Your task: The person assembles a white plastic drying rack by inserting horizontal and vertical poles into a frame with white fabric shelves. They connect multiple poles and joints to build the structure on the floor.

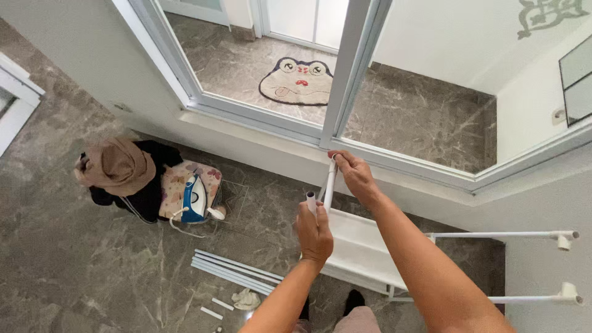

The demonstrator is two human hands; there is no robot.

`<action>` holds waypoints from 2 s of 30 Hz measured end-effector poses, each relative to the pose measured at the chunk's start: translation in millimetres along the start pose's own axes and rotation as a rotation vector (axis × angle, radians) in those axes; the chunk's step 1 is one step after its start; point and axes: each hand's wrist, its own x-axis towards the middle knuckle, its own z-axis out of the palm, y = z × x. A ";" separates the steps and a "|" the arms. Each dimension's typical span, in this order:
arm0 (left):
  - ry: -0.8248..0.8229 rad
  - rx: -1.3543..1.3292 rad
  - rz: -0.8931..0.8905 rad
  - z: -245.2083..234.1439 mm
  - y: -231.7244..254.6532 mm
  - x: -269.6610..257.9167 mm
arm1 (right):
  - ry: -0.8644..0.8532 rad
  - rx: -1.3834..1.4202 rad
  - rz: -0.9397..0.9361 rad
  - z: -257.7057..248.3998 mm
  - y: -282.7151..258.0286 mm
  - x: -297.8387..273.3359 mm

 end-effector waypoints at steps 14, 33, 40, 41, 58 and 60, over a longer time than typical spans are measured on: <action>-0.001 0.144 0.070 11.2 -30.0 10.1 | 0.070 -0.129 0.130 6.7 -6.0 -11.6; -0.783 -0.318 -0.294 114.0 140.4 36.5 | 0.368 -0.191 -0.002 -169.2 -101.2 -163.9; -1.016 -0.529 -0.566 263.8 153.4 -62.2 | 0.795 -0.250 0.247 -316.7 -50.6 -300.9; -1.024 -0.554 -0.615 282.8 151.1 -77.5 | 0.834 -0.282 0.311 -336.5 -39.5 -318.6; -0.804 -0.585 -0.930 432.3 56.8 -185.7 | 0.636 -0.301 0.456 -401.9 98.5 -358.8; -0.797 -0.564 -0.967 436.9 54.5 -183.5 | 0.661 -0.276 0.418 -401.7 97.3 -356.3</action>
